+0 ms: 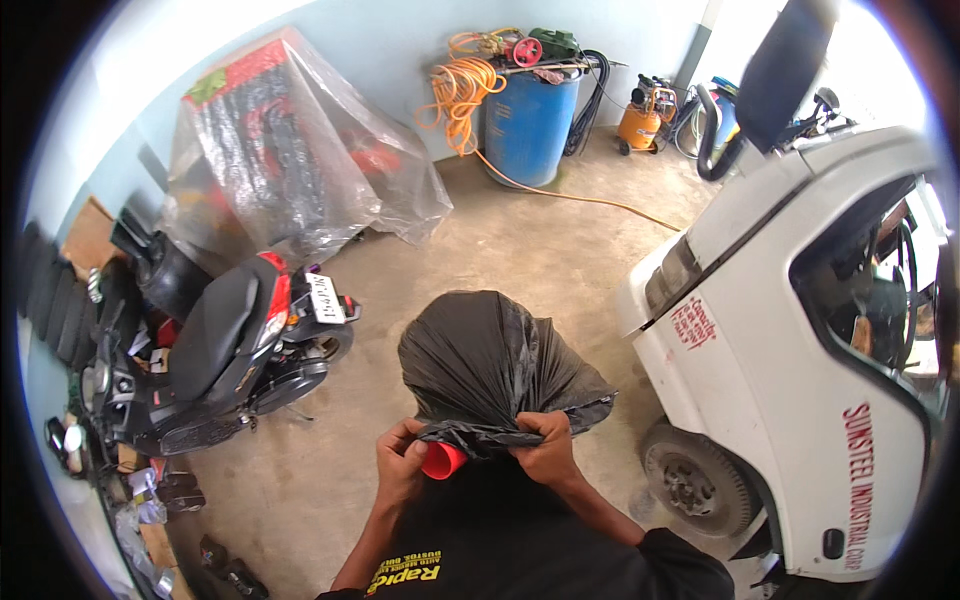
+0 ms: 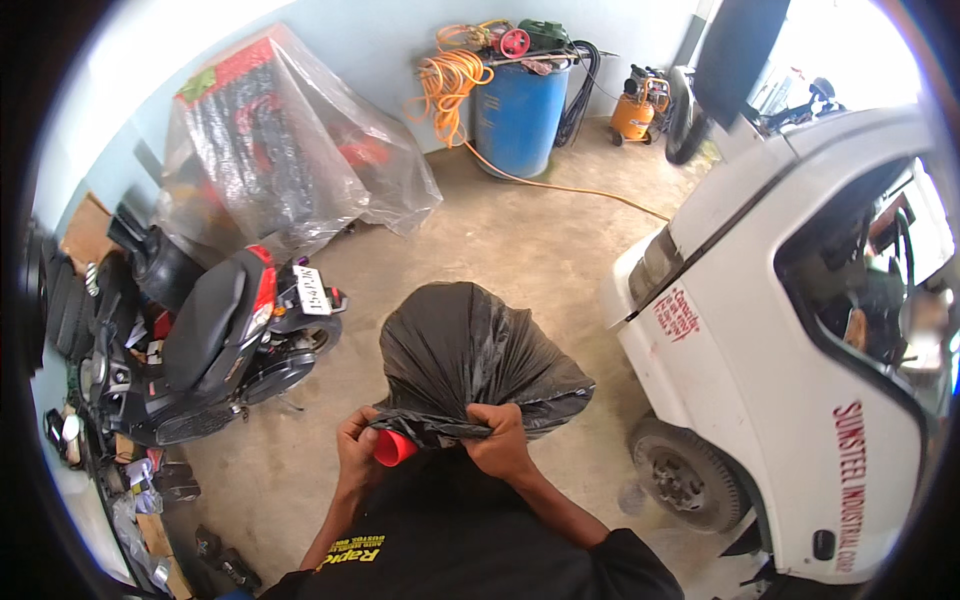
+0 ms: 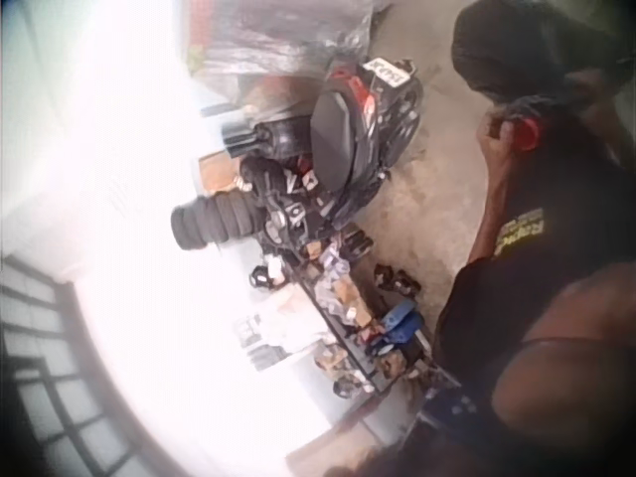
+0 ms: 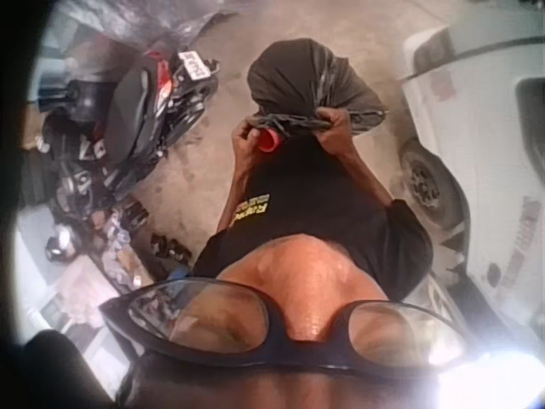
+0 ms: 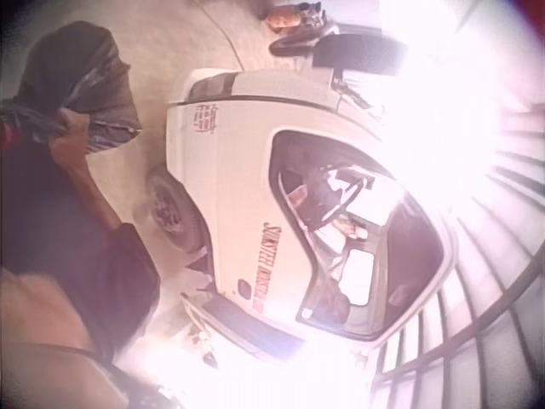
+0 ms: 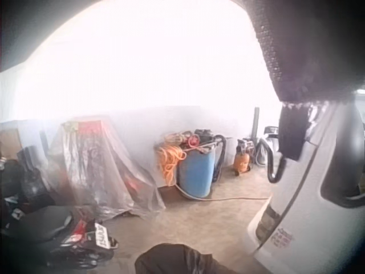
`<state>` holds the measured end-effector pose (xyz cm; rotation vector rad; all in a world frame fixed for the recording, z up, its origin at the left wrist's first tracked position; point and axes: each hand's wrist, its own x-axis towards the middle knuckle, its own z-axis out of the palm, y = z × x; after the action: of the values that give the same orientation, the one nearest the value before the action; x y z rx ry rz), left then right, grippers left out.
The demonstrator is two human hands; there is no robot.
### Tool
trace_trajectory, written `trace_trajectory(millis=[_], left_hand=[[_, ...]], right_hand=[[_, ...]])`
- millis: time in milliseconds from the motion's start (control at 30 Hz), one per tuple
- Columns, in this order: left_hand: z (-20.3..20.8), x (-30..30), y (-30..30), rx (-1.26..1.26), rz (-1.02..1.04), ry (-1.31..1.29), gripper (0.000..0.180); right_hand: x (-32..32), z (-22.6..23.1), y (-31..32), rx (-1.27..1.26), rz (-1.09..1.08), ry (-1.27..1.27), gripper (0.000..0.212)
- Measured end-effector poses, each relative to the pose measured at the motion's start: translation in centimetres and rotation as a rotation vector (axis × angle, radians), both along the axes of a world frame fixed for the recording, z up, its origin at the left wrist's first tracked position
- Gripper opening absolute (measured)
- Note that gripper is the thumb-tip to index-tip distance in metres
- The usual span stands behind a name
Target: The person walks through a garage, picks up a trash bag, and then cleans the floor of a truck cab using a scraper and a cup to collect debris. The person scrapes the floor repeatedly and collects the debris into the cup.
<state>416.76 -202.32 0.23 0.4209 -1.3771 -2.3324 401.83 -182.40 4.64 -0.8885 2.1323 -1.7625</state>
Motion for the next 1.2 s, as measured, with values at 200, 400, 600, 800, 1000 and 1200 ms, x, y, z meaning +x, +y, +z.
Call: trace_trajectory(millis=[200,400,600,800,1000,1200], left_hand=[[-0.7,-18.3,-8.8,-0.003,-0.094,0.039,0.043],[-2.5,-38.8,-19.8,-0.042,-0.345,-0.1,0.034],[1.4,-64.3,-23.9,-0.038,-0.867,-0.085,0.029],[2.9,-89.1,-22.0,0.046,-1.133,0.092,0.031],[-0.8,-110.7,-15.1,0.036,-1.031,0.09,0.027],[0.3,-129.2,-11.7,0.068,-0.898,-0.043,0.039]], right_hand=[[-16.5,0.3,-8.3,0.054,-0.072,0.083,0.035],[-34.4,-2.6,-16.1,0.146,-0.313,-0.013,0.028],[-49.6,-0.6,-17.1,0.202,-0.729,0.071,0.027],[-65.9,-1.2,-16.2,0.012,-0.937,0.112,0.043],[-87.2,-2.2,-11.9,0.079,-0.958,0.114,0.041],[-108.4,-0.5,-7.6,0.129,-0.848,0.053,0.035]])
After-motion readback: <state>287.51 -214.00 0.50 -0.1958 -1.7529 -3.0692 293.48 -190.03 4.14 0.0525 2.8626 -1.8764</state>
